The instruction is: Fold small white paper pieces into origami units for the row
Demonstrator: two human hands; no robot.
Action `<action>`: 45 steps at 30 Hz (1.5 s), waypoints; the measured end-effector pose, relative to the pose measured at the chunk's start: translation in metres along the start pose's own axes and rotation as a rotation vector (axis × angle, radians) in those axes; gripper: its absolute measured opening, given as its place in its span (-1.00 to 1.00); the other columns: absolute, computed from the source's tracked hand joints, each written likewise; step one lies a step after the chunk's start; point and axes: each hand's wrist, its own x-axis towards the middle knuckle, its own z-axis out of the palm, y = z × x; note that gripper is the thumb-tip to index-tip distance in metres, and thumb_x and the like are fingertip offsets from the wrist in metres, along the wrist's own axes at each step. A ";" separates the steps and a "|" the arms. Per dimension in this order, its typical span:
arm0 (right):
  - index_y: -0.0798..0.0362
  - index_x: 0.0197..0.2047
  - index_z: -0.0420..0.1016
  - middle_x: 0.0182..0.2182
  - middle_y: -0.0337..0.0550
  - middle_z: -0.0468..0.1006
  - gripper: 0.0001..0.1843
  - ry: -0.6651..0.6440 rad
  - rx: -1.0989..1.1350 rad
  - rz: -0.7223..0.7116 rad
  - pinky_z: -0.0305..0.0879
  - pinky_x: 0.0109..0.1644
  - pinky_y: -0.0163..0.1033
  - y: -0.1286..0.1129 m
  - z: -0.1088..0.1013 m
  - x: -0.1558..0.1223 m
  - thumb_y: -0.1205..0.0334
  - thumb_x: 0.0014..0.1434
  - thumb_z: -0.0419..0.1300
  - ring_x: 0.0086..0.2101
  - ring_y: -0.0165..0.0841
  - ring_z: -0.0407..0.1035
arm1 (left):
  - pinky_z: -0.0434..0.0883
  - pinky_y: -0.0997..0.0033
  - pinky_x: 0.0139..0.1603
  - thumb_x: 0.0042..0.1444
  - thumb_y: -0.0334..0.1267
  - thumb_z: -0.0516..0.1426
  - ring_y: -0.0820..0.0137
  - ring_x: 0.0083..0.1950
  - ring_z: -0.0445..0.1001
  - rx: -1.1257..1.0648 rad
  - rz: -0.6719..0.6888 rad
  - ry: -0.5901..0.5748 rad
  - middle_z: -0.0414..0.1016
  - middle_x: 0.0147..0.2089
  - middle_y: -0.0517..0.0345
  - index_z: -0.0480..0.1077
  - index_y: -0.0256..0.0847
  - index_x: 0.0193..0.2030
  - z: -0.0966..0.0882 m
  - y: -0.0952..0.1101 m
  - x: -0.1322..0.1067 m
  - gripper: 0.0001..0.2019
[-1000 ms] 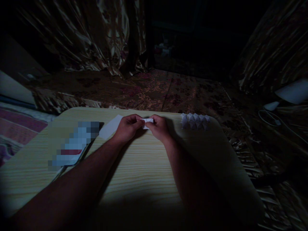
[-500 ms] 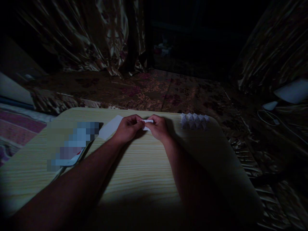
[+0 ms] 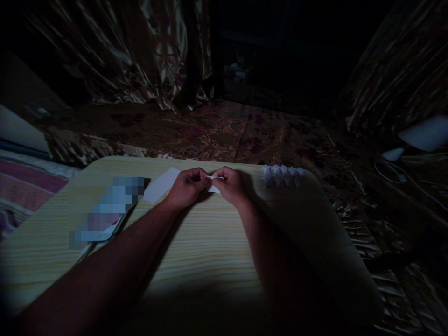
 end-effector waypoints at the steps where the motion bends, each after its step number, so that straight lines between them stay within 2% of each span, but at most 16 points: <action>1: 0.09 -0.44 0.41 -0.53 -0.28 0.43 -0.87 -0.001 0.007 0.006 0.12 -0.46 -0.36 0.000 0.000 0.000 0.22 -0.10 0.19 -0.52 -0.46 0.26 | 0.13 0.53 -0.57 -0.04 -0.17 0.23 0.55 -0.57 0.20 0.006 0.004 -0.002 0.35 -0.56 0.25 0.38 -0.26 -0.48 0.000 0.000 0.000 -0.81; 9: 0.09 -0.46 0.45 -0.57 -0.29 0.41 -0.87 0.051 -0.004 -0.011 0.16 -0.44 -0.35 0.002 0.000 0.002 0.20 -0.06 0.17 -0.52 -0.45 0.26 | 0.18 0.52 -0.53 -0.04 -0.18 0.23 0.52 -0.54 0.25 0.002 0.005 -0.002 0.38 -0.53 0.22 0.39 -0.26 -0.47 0.000 -0.001 0.001 -0.81; 13: 0.10 -0.38 0.45 -0.51 -0.26 0.47 -0.81 0.038 0.073 0.024 0.22 -0.39 -0.34 -0.002 0.001 0.002 0.16 -0.06 0.18 -0.48 -0.43 0.32 | 0.15 0.52 -0.55 -0.05 -0.15 0.24 0.53 -0.56 0.22 -0.049 0.001 0.082 0.37 -0.54 0.24 0.40 -0.25 -0.46 0.001 -0.003 0.002 -0.80; 18: 0.08 -0.40 0.38 -0.53 -0.29 0.46 -0.84 -0.031 0.066 0.053 0.16 -0.44 -0.37 -0.004 0.002 0.001 0.24 -0.12 0.20 -0.49 -0.45 0.31 | 0.12 0.53 -0.57 -0.05 -0.16 0.23 0.55 -0.59 0.19 -0.101 0.003 0.178 0.33 -0.59 0.28 0.40 -0.23 -0.42 0.002 -0.003 0.004 -0.82; 27: 0.10 -0.40 0.41 -0.55 -0.30 0.44 -0.87 0.047 0.041 -0.002 0.20 -0.44 -0.37 0.004 0.000 0.003 0.22 -0.05 0.17 -0.51 -0.45 0.31 | 0.16 0.53 -0.51 -0.05 -0.25 0.21 0.54 -0.53 0.24 -0.037 0.030 0.088 0.39 -0.51 0.25 0.40 -0.24 -0.43 0.001 -0.003 0.003 -0.89; 32: 0.09 -0.40 0.41 -0.57 -0.30 0.44 -0.85 0.062 0.085 0.030 0.21 -0.45 -0.36 0.001 -0.001 0.003 0.19 -0.05 0.19 -0.53 -0.45 0.31 | 0.14 0.53 -0.49 -0.05 -0.24 0.21 0.55 -0.52 0.21 0.019 0.019 0.041 0.36 -0.52 0.27 0.40 -0.25 -0.45 0.001 -0.003 0.002 -0.88; 37: 0.10 -0.41 0.41 -0.60 -0.30 0.41 -0.85 0.067 0.037 0.038 0.18 -0.46 -0.37 0.000 -0.002 0.002 0.19 -0.05 0.17 -0.54 -0.46 0.28 | 0.18 0.51 -0.44 -0.04 -0.24 0.20 0.52 -0.49 0.25 0.051 0.022 0.013 0.38 -0.50 0.25 0.40 -0.25 -0.44 -0.001 -0.002 0.002 -0.87; 45: 0.10 -0.46 0.39 -0.63 -0.33 0.36 -0.87 0.040 -0.036 0.032 0.05 -0.54 -0.38 -0.004 -0.001 -0.001 0.20 -0.06 0.16 -0.58 -0.49 0.19 | 0.19 0.50 -0.44 -0.01 -0.21 0.18 0.51 -0.49 0.25 0.055 0.024 0.060 0.38 -0.51 0.24 0.40 -0.27 -0.46 -0.001 -0.003 0.002 -0.85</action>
